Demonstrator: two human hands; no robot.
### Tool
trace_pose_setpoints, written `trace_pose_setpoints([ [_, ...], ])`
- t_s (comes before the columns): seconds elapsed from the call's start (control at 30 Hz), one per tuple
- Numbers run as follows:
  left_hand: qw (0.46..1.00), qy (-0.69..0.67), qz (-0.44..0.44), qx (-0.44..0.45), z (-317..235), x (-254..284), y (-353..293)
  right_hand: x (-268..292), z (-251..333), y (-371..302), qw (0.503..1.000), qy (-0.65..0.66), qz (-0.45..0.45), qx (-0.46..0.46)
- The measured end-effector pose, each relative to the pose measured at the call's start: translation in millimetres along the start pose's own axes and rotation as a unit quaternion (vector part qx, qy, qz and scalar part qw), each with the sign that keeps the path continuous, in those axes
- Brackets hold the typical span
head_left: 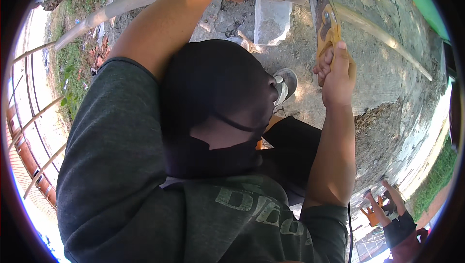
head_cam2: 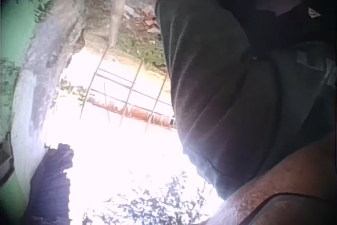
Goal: The recorder is using a hand saw to cut a bamboo pole into smaller sections.
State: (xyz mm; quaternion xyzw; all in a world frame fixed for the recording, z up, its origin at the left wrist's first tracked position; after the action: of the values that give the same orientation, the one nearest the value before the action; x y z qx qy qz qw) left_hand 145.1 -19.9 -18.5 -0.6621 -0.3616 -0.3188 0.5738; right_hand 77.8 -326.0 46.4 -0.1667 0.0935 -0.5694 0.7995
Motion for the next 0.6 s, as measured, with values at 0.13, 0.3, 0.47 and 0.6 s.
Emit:
trace_pose_setpoints([
  [0.13, 0.999, -0.001, 0.041, 0.013, 14, 7, -13, 18, -18, -37, 0.993, 0.117, 0.001, -0.008],
  [0.3, 0.999, -0.015, 0.037, 0.006, -6, 0, -18, 5, -23, -46, 0.993, 0.108, -0.049, -0.016],
  [0.47, 0.999, 0.02, 0.025, -0.019, -14, 4, -16, 7, -5, -2, 0.995, 0.083, -0.054, -0.017],
  [0.6, 0.995, 0.017, 0.093, 0.036, -2, 6, -26, -11, -27, -70, 1.0, 0.011, 0.006, 0.018],
])
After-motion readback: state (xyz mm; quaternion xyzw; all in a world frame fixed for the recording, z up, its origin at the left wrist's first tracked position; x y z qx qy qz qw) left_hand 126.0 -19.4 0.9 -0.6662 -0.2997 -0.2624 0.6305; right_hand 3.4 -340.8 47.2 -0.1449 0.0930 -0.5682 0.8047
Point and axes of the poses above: each hand's wrist, its own y-axis towards the middle knuckle, its own x-axis out of the back of the hand, z = x × y, the point moved 6 cm from there along y, towards the middle knuckle, and after that the axes turned 6 degrees about z, right-handed, at the moved point
